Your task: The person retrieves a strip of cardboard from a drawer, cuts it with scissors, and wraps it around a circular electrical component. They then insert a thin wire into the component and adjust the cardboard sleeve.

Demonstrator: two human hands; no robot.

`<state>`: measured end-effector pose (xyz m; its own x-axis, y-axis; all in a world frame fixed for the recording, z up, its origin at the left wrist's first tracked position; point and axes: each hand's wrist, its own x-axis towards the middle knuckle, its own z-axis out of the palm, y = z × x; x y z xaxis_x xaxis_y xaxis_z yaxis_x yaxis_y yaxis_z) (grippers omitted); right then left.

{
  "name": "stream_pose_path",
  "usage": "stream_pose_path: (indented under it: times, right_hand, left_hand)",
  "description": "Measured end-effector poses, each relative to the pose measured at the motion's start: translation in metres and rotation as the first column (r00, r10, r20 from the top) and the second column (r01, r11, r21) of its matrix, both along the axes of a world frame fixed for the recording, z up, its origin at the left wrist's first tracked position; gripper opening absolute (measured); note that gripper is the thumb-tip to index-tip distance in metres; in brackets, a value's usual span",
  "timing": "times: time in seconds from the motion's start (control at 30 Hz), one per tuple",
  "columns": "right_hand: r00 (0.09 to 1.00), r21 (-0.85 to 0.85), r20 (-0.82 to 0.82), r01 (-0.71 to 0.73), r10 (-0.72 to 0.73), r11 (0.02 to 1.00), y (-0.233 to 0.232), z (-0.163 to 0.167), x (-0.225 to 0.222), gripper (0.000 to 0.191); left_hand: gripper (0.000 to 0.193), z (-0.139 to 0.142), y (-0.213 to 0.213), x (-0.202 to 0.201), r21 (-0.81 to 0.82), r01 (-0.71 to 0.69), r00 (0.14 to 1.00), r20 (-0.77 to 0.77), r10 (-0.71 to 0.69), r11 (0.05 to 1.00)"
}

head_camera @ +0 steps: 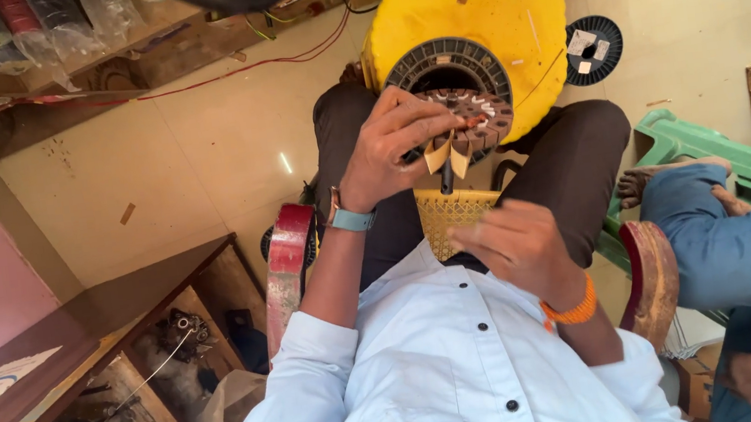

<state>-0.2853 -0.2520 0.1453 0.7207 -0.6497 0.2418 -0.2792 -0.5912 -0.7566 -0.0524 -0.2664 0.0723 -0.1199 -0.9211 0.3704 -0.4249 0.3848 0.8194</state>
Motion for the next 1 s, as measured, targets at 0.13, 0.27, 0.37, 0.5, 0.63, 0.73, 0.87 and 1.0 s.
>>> stream_pose_path:
  times: [0.13, 0.27, 0.37, 0.5, 0.63, 0.73, 0.87, 1.0]
  right_hand:
    - [0.997, -0.016, -0.06, 0.042, -0.043, 0.999, 0.015, -0.035, 0.015, 0.01]
    - [0.995, -0.018, -0.034, 0.098, -0.098, 0.995, 0.024, -0.058, 0.018, 0.009]
    - [0.99, -0.033, -0.06, 0.126, -0.127, 0.992, 0.024, -0.068, 0.012, 0.01]
    - [0.988, -0.053, -0.058, 0.143, -0.146, 0.988, 0.03, -0.078, 0.004, 0.01]
    - [0.979, -0.06, -0.051, 0.193, -0.196, 0.979, 0.037, -0.086, -0.005, 0.01]
    - [0.96, -0.041, -0.062, 0.269, -0.271, 0.962, 0.042, -0.089, -0.007, 0.009]
    - [0.955, -0.024, -0.091, 0.281, -0.282, 0.959, 0.047, -0.08, -0.008, 0.011]
    - [0.922, -0.082, -0.108, 0.365, -0.372, 0.928, 0.047, -0.063, -0.019, 0.024]
  left_hand:
    - [0.067, 0.014, 0.01, 0.0, -0.056, -0.032, 0.998, 0.06, 0.036, 0.998]
    - [0.071, 0.026, 0.019, 0.0, -0.15, -0.019, 0.996, 0.085, 0.032, 0.988]
    - [0.069, 0.022, 0.023, -0.003, -0.138, -0.022, 0.996, 0.077, 0.033, 0.99]
    - [0.071, 0.012, 0.024, -0.011, -0.09, -0.079, 0.994, 0.067, 0.086, 0.993]
    - [0.075, 0.007, 0.023, -0.016, -0.074, -0.132, 0.987, 0.084, 0.138, 0.989]
    - [0.08, 0.009, 0.024, -0.017, -0.076, -0.131, 0.985, 0.105, 0.139, 0.988]
    - [0.082, 0.012, 0.028, -0.018, -0.051, -0.139, 0.982, 0.118, 0.144, 0.989]
    - [0.09, 0.013, 0.029, -0.019, -0.06, -0.1, 0.992, 0.07, 0.104, 0.993]
